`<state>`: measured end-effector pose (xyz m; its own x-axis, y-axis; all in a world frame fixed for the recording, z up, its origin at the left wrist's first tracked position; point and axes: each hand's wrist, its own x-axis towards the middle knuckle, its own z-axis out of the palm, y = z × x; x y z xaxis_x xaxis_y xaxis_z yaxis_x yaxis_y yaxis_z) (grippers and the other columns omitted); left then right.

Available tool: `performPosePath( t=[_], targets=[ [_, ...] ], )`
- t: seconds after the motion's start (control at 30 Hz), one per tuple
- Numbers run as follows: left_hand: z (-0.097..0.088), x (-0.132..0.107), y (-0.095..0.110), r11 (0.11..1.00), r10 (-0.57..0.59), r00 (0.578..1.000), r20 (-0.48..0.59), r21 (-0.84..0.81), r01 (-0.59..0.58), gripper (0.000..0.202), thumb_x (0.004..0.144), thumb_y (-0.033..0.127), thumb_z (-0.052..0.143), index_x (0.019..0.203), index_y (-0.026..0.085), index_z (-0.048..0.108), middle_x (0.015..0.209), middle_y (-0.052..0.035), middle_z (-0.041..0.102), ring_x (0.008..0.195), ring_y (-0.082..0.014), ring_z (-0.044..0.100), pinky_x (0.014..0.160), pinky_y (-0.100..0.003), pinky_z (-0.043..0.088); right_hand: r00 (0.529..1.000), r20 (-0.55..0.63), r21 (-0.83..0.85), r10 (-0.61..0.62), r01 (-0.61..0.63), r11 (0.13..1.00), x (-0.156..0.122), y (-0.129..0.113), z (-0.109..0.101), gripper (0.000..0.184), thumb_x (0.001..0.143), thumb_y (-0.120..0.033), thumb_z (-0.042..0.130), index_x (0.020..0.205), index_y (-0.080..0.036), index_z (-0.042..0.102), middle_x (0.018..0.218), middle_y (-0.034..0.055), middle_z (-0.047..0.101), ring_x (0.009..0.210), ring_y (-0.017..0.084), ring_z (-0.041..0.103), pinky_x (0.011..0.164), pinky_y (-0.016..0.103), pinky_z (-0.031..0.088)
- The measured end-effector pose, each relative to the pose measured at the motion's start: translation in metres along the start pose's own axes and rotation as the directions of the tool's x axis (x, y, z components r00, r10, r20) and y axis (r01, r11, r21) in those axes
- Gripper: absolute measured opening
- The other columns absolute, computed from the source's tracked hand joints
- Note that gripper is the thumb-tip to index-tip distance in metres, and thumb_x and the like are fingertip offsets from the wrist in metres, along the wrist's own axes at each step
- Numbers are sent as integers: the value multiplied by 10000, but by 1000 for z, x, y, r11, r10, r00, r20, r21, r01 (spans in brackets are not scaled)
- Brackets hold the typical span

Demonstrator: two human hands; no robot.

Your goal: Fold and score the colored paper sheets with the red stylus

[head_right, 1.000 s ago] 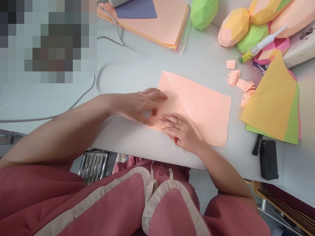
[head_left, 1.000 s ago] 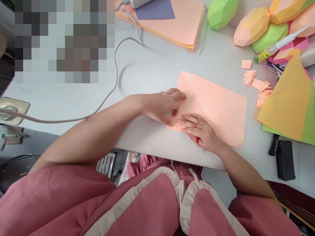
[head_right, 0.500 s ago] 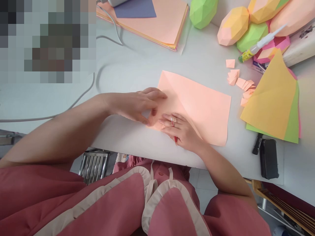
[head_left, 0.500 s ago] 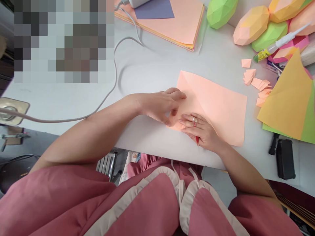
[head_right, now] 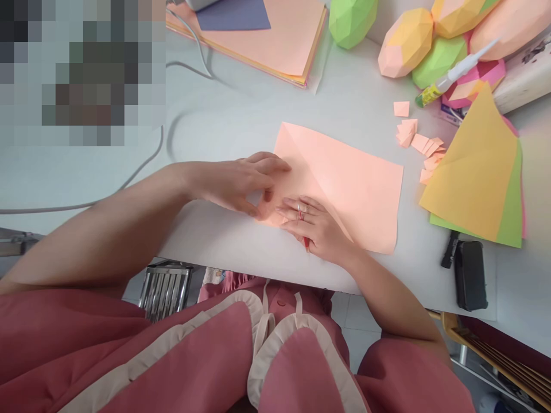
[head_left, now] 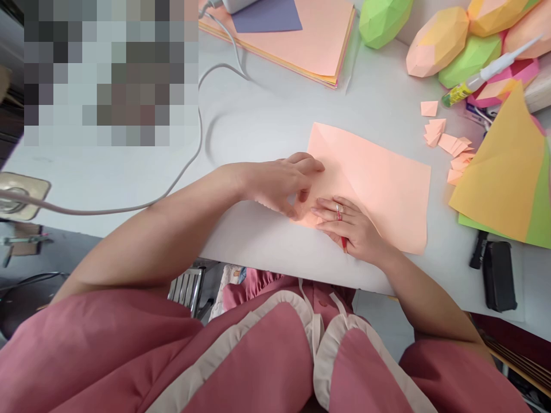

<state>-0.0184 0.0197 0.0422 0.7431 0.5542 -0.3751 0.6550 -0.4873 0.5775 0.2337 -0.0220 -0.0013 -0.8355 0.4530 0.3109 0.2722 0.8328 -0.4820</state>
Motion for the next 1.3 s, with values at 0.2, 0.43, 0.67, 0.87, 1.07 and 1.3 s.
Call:
performPosePath(
  t=[0.2,0.43,0.67,0.87,1.07,1.3],
  targets=[
    [0,0,-1,1000,-10,1000,6,4,10,344,686,446,547,895,191,645,1567,8,178,1436,-297,65,1168,-384,197,1000,9,3,11,-11,1000,1,-1,-2,299,901,-63,506,1083,-266,628,1263,32,656,1293,199,520,1086,481,424],
    [1,1,-2,1000,0,1000,-5,24,0,346,683,451,549,891,191,644,1566,-8,185,1437,-297,79,1165,-382,206,1000,-5,-7,-5,5,1000,4,-2,-3,278,904,-71,514,1080,-257,623,1242,45,669,1275,202,537,1070,471,440],
    [1,2,-2,1000,-5,1000,-10,6,5,330,666,442,560,875,203,647,1561,9,203,1435,-303,82,1170,-391,196,1000,-22,-2,-11,11,1000,3,-1,-1,246,896,-73,543,1058,-238,627,1219,67,680,1264,211,548,1064,470,445],
    [3,2,-4,999,10,1000,-24,-34,-11,262,694,395,550,834,193,639,1552,8,180,1435,-302,72,1180,-397,163,1000,-1,10,13,-13,1000,1,0,-1,266,907,-88,522,1064,-271,635,1241,28,669,1275,201,537,1082,480,431],
    [3,2,-3,1000,-6,1000,-18,-28,5,232,727,387,526,814,194,622,1547,23,181,1429,-281,78,1178,-381,182,1000,4,26,16,-16,1000,2,1,-1,267,908,-92,515,1056,-274,642,1247,20,667,1276,197,537,1083,476,430],
    [2,1,0,1000,-4,1000,-17,-26,4,206,728,361,538,803,182,608,1539,-6,187,1422,-292,84,1171,-395,195,1000,-17,10,-6,6,1000,3,0,-1,251,912,-92,518,1053,-263,636,1228,28,678,1266,198,547,1072,467,442]
  ],
)
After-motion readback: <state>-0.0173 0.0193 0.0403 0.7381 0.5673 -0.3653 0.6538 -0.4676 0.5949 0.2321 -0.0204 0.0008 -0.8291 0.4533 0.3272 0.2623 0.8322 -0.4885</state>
